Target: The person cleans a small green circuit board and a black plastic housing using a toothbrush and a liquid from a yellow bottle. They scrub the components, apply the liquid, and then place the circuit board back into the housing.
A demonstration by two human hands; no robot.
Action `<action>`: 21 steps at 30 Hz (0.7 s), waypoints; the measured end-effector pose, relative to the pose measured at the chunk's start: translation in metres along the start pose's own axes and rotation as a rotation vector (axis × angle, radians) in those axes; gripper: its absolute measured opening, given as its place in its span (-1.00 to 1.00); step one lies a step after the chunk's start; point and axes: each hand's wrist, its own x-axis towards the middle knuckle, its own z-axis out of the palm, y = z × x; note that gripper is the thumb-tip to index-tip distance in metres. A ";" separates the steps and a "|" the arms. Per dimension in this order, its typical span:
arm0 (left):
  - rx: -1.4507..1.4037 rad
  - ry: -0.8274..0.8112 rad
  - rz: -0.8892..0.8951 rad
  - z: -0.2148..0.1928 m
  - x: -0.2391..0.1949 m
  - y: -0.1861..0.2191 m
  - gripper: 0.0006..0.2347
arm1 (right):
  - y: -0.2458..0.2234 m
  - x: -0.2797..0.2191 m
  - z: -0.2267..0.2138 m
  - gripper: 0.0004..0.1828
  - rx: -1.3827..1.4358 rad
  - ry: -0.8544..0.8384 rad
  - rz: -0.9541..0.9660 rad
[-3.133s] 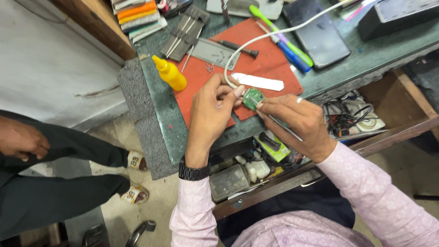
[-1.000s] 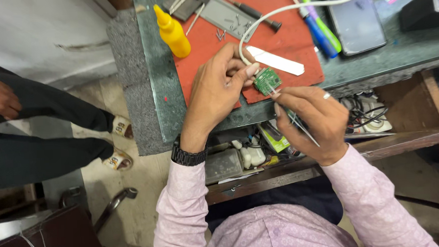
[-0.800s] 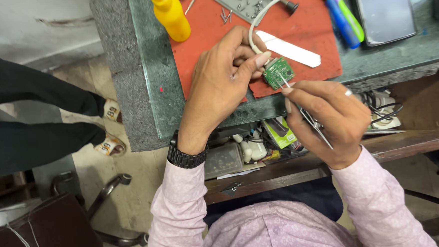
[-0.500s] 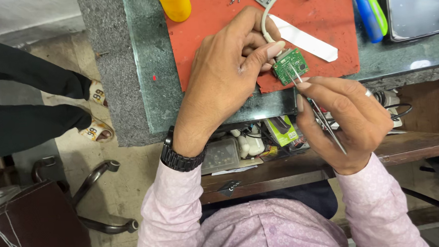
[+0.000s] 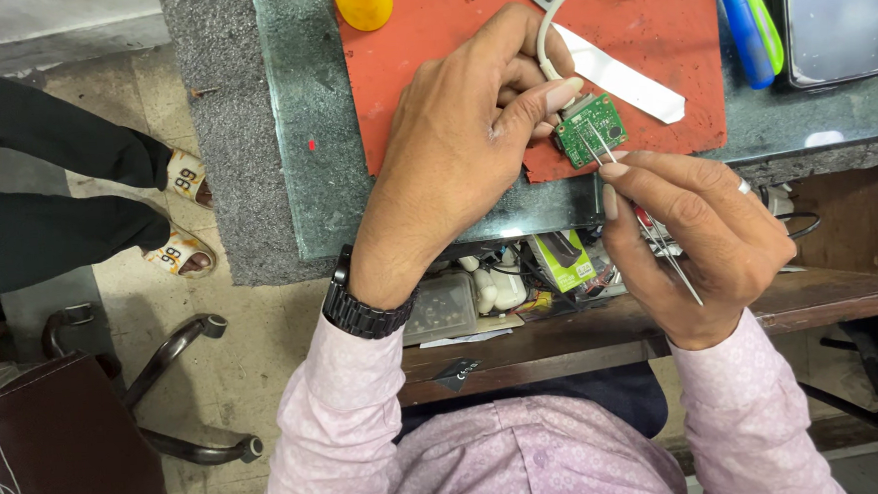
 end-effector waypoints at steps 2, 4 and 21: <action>0.008 0.001 0.005 -0.001 0.000 0.001 -0.89 | -0.002 0.001 -0.001 -0.69 -0.001 -0.007 0.006; 0.006 0.001 0.013 -0.001 0.001 0.001 -0.89 | -0.003 0.002 -0.001 -0.70 0.003 -0.008 0.013; 0.005 0.006 -0.001 0.001 0.001 0.001 -0.89 | -0.001 0.004 0.001 -0.77 0.022 0.019 0.013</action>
